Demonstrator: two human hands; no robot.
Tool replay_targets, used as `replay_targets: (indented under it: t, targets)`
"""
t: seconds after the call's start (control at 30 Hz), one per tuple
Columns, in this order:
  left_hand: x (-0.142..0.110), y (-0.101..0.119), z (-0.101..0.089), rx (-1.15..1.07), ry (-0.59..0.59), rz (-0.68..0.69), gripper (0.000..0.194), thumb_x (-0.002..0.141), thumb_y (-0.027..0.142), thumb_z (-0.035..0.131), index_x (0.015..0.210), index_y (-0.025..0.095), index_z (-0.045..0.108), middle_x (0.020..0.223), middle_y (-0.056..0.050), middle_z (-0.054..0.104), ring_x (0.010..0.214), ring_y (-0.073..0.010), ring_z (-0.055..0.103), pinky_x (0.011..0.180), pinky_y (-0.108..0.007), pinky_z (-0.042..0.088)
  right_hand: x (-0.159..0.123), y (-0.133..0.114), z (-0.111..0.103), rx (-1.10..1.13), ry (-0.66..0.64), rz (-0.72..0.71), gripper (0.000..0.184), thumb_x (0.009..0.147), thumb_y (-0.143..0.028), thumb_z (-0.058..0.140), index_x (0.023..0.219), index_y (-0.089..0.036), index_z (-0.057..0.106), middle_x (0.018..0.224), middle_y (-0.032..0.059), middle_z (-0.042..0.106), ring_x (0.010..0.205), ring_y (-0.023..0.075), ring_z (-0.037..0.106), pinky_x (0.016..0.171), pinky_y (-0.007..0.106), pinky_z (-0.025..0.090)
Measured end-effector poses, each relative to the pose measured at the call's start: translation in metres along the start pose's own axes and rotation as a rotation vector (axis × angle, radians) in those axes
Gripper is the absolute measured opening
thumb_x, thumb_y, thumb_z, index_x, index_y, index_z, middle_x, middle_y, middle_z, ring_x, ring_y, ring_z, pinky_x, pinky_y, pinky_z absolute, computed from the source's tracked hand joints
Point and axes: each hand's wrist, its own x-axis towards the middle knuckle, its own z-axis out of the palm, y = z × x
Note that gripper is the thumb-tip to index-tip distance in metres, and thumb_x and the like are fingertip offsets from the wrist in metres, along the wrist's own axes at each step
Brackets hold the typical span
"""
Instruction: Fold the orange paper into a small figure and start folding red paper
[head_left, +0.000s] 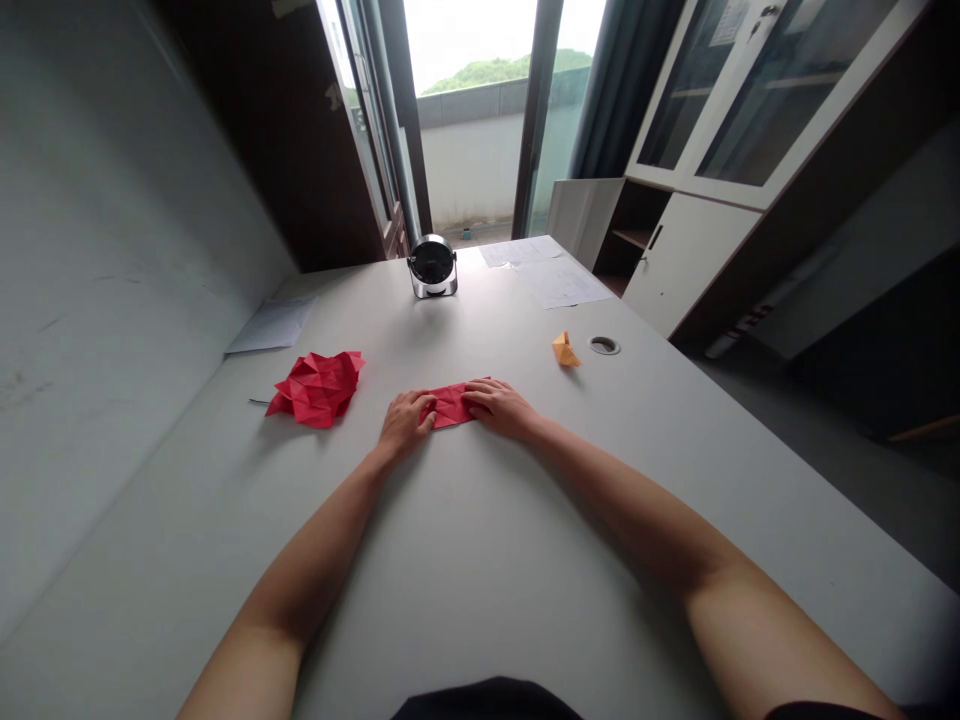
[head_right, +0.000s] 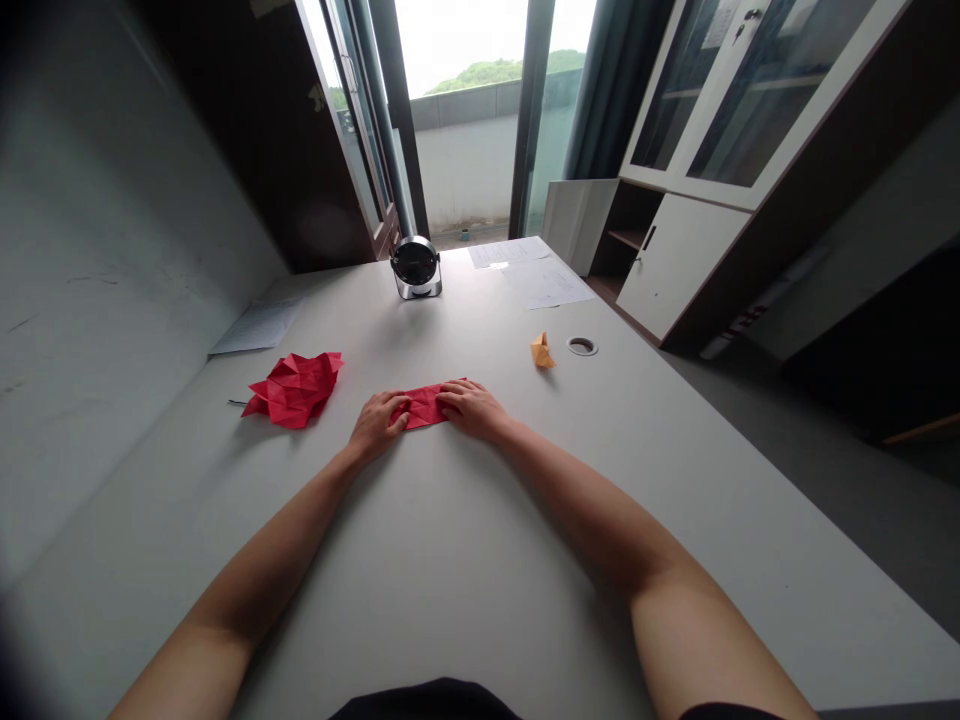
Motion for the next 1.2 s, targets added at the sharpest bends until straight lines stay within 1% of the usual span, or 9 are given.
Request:
replay_targets:
  t: [0.2, 0.5, 1.2]
  targets:
    - [0.0001, 0.0019, -0.0018, 0.004, -0.009, -0.005, 0.031, 0.091, 0.027, 0.055, 0.120, 0.028, 0.065, 0.134, -0.004, 0.060, 0.122, -0.0259, 0.052, 0.110, -0.045, 0.039, 0.0002, 0.0001, 0.0002, 0.000, -0.005, 0.005, 0.033, 0.095, -0.029, 0.055, 0.125, -0.029, 0.067, 0.137, 0.0049, 0.062, 0.131, 0.0236, 0.053, 0.112, 0.044, 0.038]
    - [-0.0001, -0.0015, 0.0014, 0.004, 0.004, 0.007, 0.029, 0.091, 0.028, 0.055, 0.119, 0.027, 0.065, 0.133, -0.004, 0.061, 0.122, -0.0257, 0.053, 0.110, -0.043, 0.039, 0.0006, 0.0014, 0.0020, 0.003, -0.001, 0.006, 0.032, 0.095, -0.030, 0.055, 0.125, -0.030, 0.067, 0.136, 0.0046, 0.063, 0.130, 0.0235, 0.053, 0.113, 0.045, 0.038]
    - [-0.0001, -0.0005, -0.0003, 0.018, -0.006, 0.008, 0.030, 0.092, 0.028, 0.054, 0.120, 0.026, 0.065, 0.134, -0.005, 0.061, 0.122, -0.0259, 0.052, 0.110, -0.044, 0.039, 0.0005, 0.0016, 0.0010, 0.007, -0.001, -0.004, 0.033, 0.094, -0.029, 0.056, 0.125, -0.030, 0.067, 0.136, 0.0048, 0.063, 0.131, 0.0239, 0.053, 0.113, 0.045, 0.037]
